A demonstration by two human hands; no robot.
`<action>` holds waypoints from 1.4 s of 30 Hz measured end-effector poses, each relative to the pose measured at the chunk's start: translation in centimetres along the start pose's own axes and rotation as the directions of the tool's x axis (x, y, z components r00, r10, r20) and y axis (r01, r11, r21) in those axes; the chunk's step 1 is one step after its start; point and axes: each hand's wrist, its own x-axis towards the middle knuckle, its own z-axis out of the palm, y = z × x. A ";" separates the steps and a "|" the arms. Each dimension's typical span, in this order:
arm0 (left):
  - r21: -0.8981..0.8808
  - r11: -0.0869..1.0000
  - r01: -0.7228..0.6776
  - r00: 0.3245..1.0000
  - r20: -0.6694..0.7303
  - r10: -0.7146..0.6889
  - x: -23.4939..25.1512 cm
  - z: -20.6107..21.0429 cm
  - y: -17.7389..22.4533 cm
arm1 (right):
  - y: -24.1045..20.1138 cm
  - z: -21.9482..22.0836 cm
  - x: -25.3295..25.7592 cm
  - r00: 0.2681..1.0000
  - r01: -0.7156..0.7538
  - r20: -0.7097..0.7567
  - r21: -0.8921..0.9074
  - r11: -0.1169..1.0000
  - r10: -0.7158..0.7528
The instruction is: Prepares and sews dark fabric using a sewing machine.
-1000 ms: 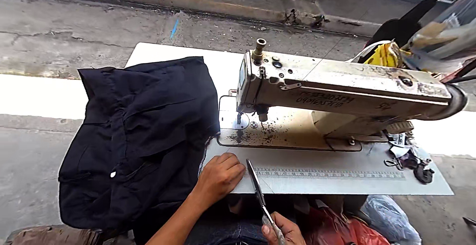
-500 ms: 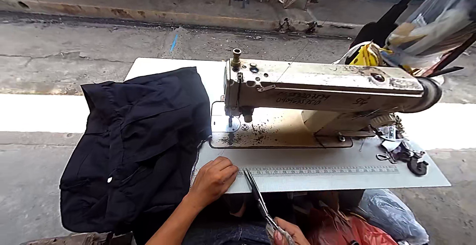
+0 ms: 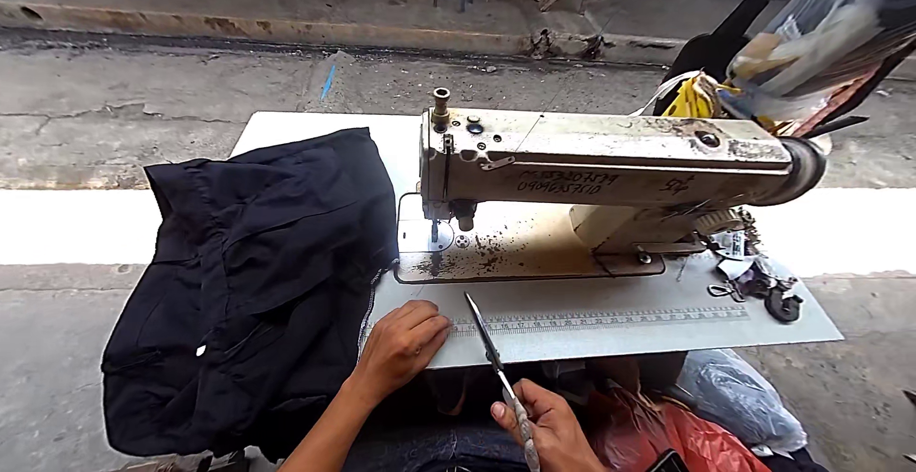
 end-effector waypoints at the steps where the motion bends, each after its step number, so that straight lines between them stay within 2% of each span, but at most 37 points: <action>1: -0.065 0.998 0.007 0.999 -0.031 -0.009 0.0 -0.2 0.4 | -0.6 -1.6 1.0 0.990 0.093 -0.087 -0.170 0.981 -0.109; 2: -0.156 0.988 0.017 0.998 -0.056 -0.026 0.1 -0.6 1.1 | -1.9 -3.7 2.1 0.972 0.118 -0.146 -0.382 0.916 -0.186; 3: -0.257 0.966 0.018 0.997 -0.068 -0.037 0.4 -1.0 2.2 | -3.9 -6.0 3.3 0.968 0.062 -0.174 -0.539 0.840 -0.183; 5: -0.398 0.917 -0.029 0.997 -0.078 -0.002 0.9 -1.9 4.7 | -6.6 -9.9 5.6 0.969 -0.091 -0.228 -0.692 0.716 -0.098; 7: -0.405 0.903 -0.144 0.986 -0.133 0.097 1.5 -2.6 6.6 | -7.7 -12.3 6.9 0.971 -0.185 -0.241 -0.768 0.613 -0.009; 8: -0.347 0.916 -0.202 0.974 -0.168 0.151 1.6 -3.1 7.2 | -8.4 -12.6 6.9 0.977 -0.176 -0.215 -0.805 0.566 -0.002; 9: -0.257 0.935 -0.243 0.962 -0.185 0.199 1.7 -3.8 7.7 | -9.2 -12.1 6.2 0.979 -0.103 -0.182 -0.837 0.537 -0.095; 10: -0.168 0.949 -0.266 0.955 -0.183 0.235 1.8 -4.5 8.1 | -9.7 -10.9 5.0 0.926 0.061 -0.135 -0.868 0.492 -0.354; 11: -0.105 0.955 -0.277 0.950 -0.179 0.256 2.0 -5.2 8.6 | -10.0 -9.3 4.2 0.749 0.284 -0.055 -0.874 0.395 -0.660; 12: -0.067 0.958 -0.279 0.948 -0.180 0.263 2.3 -5.8 9.1 | -10.8 -7.4 3.4 0.555 0.497 0.024 -0.811 0.308 -0.831; 13: -0.060 0.960 -0.273 0.945 -0.201 0.257 2.9 -6.4 9.7 | -11.7 -5.1 2.7 0.421 0.693 0.088 -0.673 0.258 -0.903; 14: -0.081 0.960 -0.266 0.941 -0.239 0.241 3.6 -7.0 10.1 | -12.1 -2.7 2.2 0.345 0.837 0.133 -0.491 0.240 -0.929; 16: -0.147 0.952 -0.268 0.930 -0.297 0.216 5.3 -8.2 10.1 | -12.3 0.7 2.6 0.247 0.962 0.065 -0.136 0.237 -0.967; 18: -0.185 0.944 -0.272 0.933 -0.289 0.212 6.7 -8.8 8.8 | -12.0 1.7 4.9 0.232 0.972 -0.042 0.030 0.231 -0.972; 21: -0.390 0.900 -0.195 0.960 -0.264 0.093 8.0 -7.9 6.8 | -11.3 1.5 8.2 0.258 0.955 -0.089 0.173 0.240 -0.962; 26: -0.664 0.742 -0.094 0.966 -0.241 -0.094 9.6 -5.2 4.5 | -11.5 1.4 11.1 0.389 0.896 -0.161 0.293 0.332 -0.907; 29: -0.845 0.533 -0.044 0.900 -0.265 -0.345 10.4 -4.3 3.8 | -13.0 1.6 13.4 0.500 0.861 -0.272 0.262 0.436 -0.823; 31: -0.902 0.432 -0.002 0.786 -0.268 -0.557 10.8 -4.6 3.7 | -14.0 2.0 15.0 0.524 0.844 -0.397 0.122 0.522 -0.754; 33: -0.912 0.410 0.029 0.652 -0.294 -0.699 11.1 -4.9 3.5 | -14.1 2.4 16.1 0.477 0.825 -0.452 -0.066 0.562 -0.754; 35: -0.896 0.439 0.070 0.573 -0.324 -0.752 11.1 -4.9 3.2 | -13.9 2.8 16.6 0.401 0.807 -0.456 -0.235 0.542 -0.795; 37: -0.885 0.457 0.091 0.561 -0.333 -0.758 10.6 -4.6 3.0 | -13.6 3.1 16.9 0.359 0.790 -0.456 -0.317 0.525 -0.815; 42: -0.882 0.462 0.089 0.595 -0.325 -0.735 9.9 -3.6 2.8 | -13.3 2.7 17.1 0.349 0.770 -0.467 -0.351 0.533 -0.812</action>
